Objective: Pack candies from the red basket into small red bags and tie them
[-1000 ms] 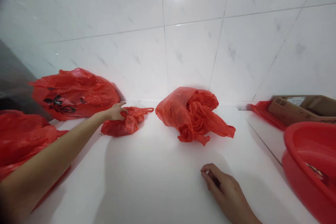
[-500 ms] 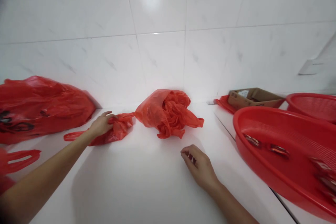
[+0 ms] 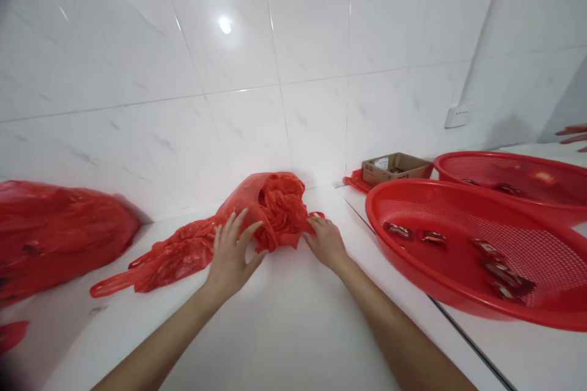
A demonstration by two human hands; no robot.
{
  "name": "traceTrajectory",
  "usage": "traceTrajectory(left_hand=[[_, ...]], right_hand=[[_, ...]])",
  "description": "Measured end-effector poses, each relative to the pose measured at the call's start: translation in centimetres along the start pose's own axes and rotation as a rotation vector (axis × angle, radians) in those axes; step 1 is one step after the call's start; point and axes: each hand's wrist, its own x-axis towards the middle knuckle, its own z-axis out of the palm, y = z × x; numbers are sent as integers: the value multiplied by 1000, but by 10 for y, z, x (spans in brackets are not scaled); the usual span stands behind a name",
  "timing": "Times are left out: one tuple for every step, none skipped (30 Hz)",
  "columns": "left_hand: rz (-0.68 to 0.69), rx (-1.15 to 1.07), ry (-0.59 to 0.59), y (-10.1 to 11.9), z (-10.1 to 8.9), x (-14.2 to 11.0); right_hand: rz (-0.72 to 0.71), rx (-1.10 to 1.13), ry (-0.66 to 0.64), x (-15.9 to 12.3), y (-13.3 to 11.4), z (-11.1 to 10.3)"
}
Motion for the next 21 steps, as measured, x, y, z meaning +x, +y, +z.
traceTrajectory(left_hand=[[-13,14,-22,5,6,7],[-38,33,-43,7,13,14],[-61,56,-64,7,21,21],[-72,85,-82,6,27,28],[-71,113,-97,4,34,34],[-60,138,-105,2,39,39],[-45,156,-107,0,43,43],[-31,168,-107,-1,46,46],[-22,175,-107,-2,48,47],[-16,177,-108,-2,49,48],[-12,179,-110,-2,49,48],[-6,182,-111,-2,48,47],[1,185,-111,-1,47,45],[8,188,-111,-1,46,43],[13,192,-110,-2,44,41],[15,195,-109,-2,42,39],[15,198,-108,-3,40,37],[13,200,-106,-4,37,35],[10,201,-105,-5,34,33],[7,201,-103,-6,30,31],[5,202,-103,-5,26,29]], right_hand=[[-5,26,17,-1,-2,-3],[-6,52,36,-2,-2,-8],[-2,77,53,-2,-2,-15],[9,99,68,-1,-1,-23],[29,119,81,0,1,-30],[55,134,93,2,3,-37],[86,143,105,4,5,-42],[121,145,120,5,7,-45],[155,142,133,6,7,-46],[183,136,143,6,6,-44],[200,126,146,5,5,-42],[205,114,138,4,2,-37],[199,100,119,1,-1,-32],[189,81,89,-2,-3,-27],[182,57,51,-6,-4,-21],[185,29,9,-9,-4,-16],[196,1,-35,-13,-2,-12],[214,-27,-73,-16,0,-9],[233,-51,-104,-18,4,-8],[248,-71,-126,-19,7,-9],[256,-85,-141,-19,9,-10]])
